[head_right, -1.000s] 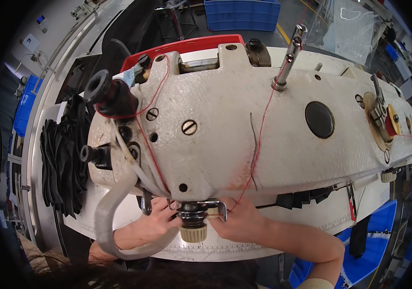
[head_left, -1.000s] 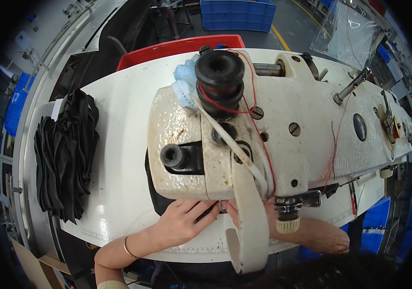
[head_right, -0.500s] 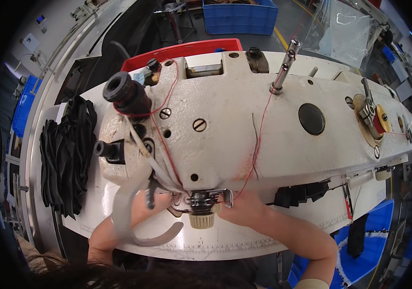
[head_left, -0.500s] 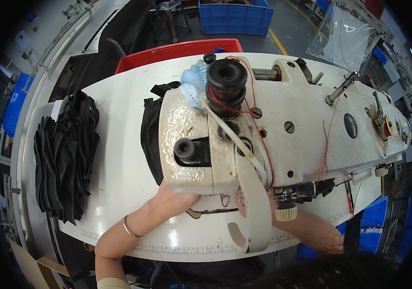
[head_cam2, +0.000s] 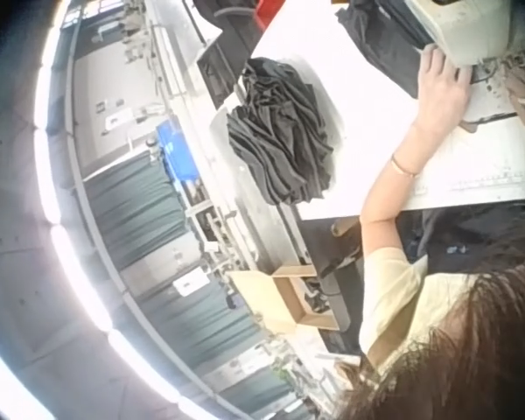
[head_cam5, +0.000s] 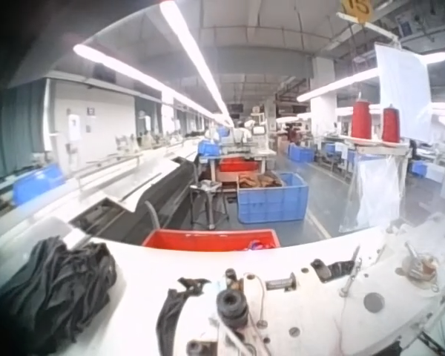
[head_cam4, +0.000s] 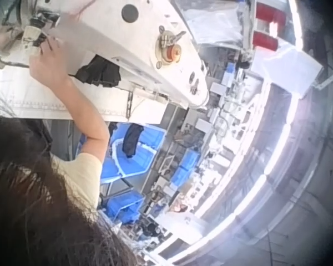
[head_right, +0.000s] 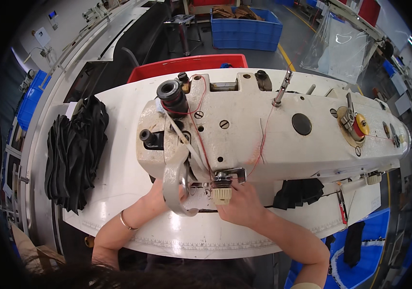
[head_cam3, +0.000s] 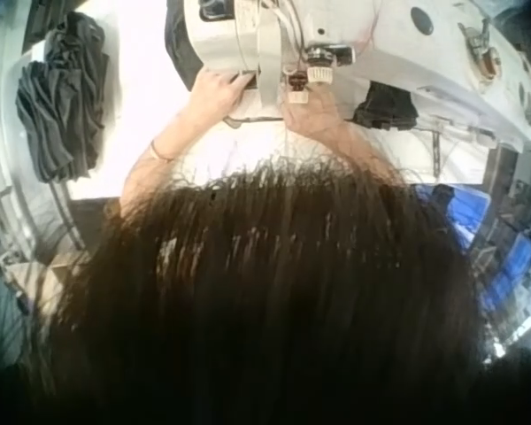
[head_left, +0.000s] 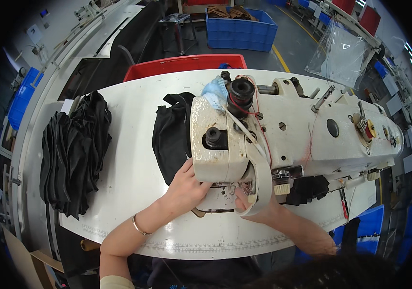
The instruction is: Sewing together pieces of black material using an industrial sewing machine.
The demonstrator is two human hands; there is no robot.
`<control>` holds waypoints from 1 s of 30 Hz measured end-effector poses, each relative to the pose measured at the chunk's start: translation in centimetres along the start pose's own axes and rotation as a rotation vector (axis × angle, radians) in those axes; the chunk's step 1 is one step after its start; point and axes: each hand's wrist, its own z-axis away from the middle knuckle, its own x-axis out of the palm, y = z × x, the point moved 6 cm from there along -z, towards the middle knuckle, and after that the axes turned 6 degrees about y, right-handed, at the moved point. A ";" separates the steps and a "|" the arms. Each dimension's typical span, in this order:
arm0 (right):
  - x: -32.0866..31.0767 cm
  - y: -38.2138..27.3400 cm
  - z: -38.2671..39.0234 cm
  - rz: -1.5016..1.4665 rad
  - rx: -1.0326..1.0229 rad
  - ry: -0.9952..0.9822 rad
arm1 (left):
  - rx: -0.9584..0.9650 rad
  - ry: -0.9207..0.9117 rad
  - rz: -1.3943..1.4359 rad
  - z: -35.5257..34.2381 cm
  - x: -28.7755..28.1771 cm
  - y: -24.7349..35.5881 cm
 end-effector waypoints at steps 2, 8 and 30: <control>0.0 0.1 -0.1 0.024 -0.001 -0.021 | 0.027 0.001 -0.056 -0.4 -0.3 0.3; 0.5 0.6 0.1 -0.017 0.024 -0.034 | -0.014 0.037 0.052 -0.5 -0.8 0.2; 7.2 -14.3 2.3 -1.701 0.725 -0.703 | 0.388 -0.543 0.306 8.7 -3.4 15.3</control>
